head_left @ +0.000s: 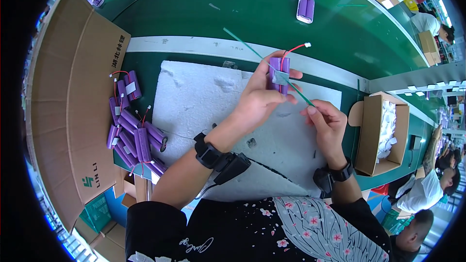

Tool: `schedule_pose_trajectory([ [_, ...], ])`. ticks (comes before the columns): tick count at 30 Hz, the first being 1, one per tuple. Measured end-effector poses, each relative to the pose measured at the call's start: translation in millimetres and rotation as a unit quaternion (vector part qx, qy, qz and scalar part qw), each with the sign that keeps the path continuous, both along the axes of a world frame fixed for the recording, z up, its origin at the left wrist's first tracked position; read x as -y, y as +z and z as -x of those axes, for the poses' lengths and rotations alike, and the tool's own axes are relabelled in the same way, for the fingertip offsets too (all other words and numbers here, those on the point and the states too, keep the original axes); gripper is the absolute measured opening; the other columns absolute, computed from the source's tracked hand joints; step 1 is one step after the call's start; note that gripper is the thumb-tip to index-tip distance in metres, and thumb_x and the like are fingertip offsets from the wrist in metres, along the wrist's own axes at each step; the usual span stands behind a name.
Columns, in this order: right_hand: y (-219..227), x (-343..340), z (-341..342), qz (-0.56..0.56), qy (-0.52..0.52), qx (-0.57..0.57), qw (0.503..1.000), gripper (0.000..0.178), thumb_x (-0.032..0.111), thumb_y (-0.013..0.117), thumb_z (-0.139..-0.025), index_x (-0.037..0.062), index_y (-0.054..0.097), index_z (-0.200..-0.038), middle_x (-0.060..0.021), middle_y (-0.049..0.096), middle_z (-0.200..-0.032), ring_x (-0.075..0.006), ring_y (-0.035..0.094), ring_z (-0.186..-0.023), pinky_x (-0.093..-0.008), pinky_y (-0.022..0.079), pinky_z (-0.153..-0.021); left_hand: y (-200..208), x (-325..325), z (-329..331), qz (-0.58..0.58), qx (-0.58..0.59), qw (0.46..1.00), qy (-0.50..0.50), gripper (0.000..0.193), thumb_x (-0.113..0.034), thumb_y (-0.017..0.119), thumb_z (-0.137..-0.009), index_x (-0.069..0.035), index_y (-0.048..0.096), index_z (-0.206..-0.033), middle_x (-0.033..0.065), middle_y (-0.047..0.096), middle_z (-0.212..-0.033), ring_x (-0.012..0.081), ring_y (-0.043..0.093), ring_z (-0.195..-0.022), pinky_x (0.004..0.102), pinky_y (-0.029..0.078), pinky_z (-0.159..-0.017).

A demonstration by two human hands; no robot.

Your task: The person connects a circuit board to a fan housing, places a battery pack inside, and then removes it. They then pick up a new battery pack, apply tape and a green plastic strip to it, and connect it to the fan housing.

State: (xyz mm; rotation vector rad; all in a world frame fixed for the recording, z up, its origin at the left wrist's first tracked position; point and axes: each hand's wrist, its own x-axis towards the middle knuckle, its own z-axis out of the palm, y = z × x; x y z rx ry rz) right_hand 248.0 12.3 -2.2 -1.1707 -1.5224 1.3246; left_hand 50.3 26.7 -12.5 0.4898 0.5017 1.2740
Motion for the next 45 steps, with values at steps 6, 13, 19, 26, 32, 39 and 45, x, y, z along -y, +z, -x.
schedule_pose_trajectory([
  [6,-0.7,-1.4,0.8,0.013,-0.003,0.006,1.0,0.016,0.005,0.063,-0.091,-0.0022,0.066,-0.105,-0.0089,0.07,-0.085,-0.0085,0.059,-0.068,-0.0217,0.048,-0.062,-1.8,-0.9,-6.5,-0.075,-0.07,0.995,-0.001,0.084,0.01,0.057,-0.082,-0.019,0.017,-0.149,0.018,0.046,-0.135,0.0292,0.054,-0.119,0.0416,0.046,-0.098],
  [13,2.9,-1.3,0.5,0.002,0.028,0.048,0.998,0.015,0.005,0.063,-0.091,-0.0025,0.066,-0.104,-0.0091,0.07,-0.085,-0.0089,0.06,-0.071,-0.0222,0.049,-0.063,12.3,2.8,-5.9,-0.033,-0.11,0.993,-0.003,0.094,0.005,0.071,-0.078,-0.017,0.016,-0.15,0.0125,0.051,-0.123,0.0262,0.057,-0.114,0.039,0.049,-0.096],
  [19,2.9,-0.9,2.3,-0.014,0.013,0.045,0.999,0.015,0.005,0.061,-0.092,-0.0015,0.067,-0.105,-0.0084,0.07,-0.085,-0.0093,0.059,-0.068,-0.0215,0.048,-0.061,11.0,-0.4,-5.3,-0.023,-0.162,0.987,0.004,0.105,-0.004,0.082,-0.072,-0.009,0.012,-0.15,0.0091,0.051,-0.115,0.0224,0.06,-0.106,0.0346,0.055,-0.084],
  [26,9.4,-1.4,7.4,-0.109,0.003,0.191,0.975,0.02,0.0,0.06,-0.088,0.0,0.068,-0.106,-0.0066,0.069,-0.078,-0.0082,0.059,-0.062,-0.0218,0.048,-0.057,11.5,1.9,-6.7,-0.024,-0.183,0.983,0.017,0.081,0.001,0.077,-0.076,-0.01,0.029,-0.14,0.0073,0.053,-0.109,0.0211,0.062,-0.099,0.0345,0.053,-0.085],
  [32,12.1,-1.8,8.7,-0.167,0.014,0.267,0.949,0.026,-0.003,0.059,-0.084,0.0013,0.068,-0.107,-0.0059,0.068,-0.073,-0.0087,0.059,-0.058,-0.0226,0.048,-0.054,5.4,1.6,-8.7,-0.019,-0.112,0.993,0.037,0.064,0.003,0.072,-0.08,-0.009,0.035,-0.131,0.008,0.054,-0.107,0.0212,0.062,-0.098,0.0352,0.052,-0.086],
  [39,9.2,-2.1,7.4,-0.198,0.02,0.257,0.946,0.025,-0.003,0.059,-0.084,0.0014,0.069,-0.107,-0.0066,0.068,-0.073,-0.0111,0.06,-0.056,-0.0235,0.047,-0.053,3.3,1.0,-5.7,-0.016,-0.119,0.993,0.011,0.049,0.003,0.07,-0.082,-0.007,0.041,-0.119,0.0091,0.055,-0.108,0.0232,0.063,-0.102,0.0353,0.051,-0.088],
  [45,6.4,-2.4,6.0,-0.198,0.021,0.258,0.946,0.026,-0.004,0.059,-0.084,0.0016,0.069,-0.107,-0.0064,0.068,-0.073,-0.0108,0.059,-0.055,-0.0234,0.047,-0.053,3.4,3.4,-8.0,-0.02,-0.13,0.991,0.026,0.045,0.003,0.072,-0.081,-0.007,0.042,-0.114,0.009,0.056,-0.11,0.0246,0.061,-0.108,0.0365,0.051,-0.09],
])
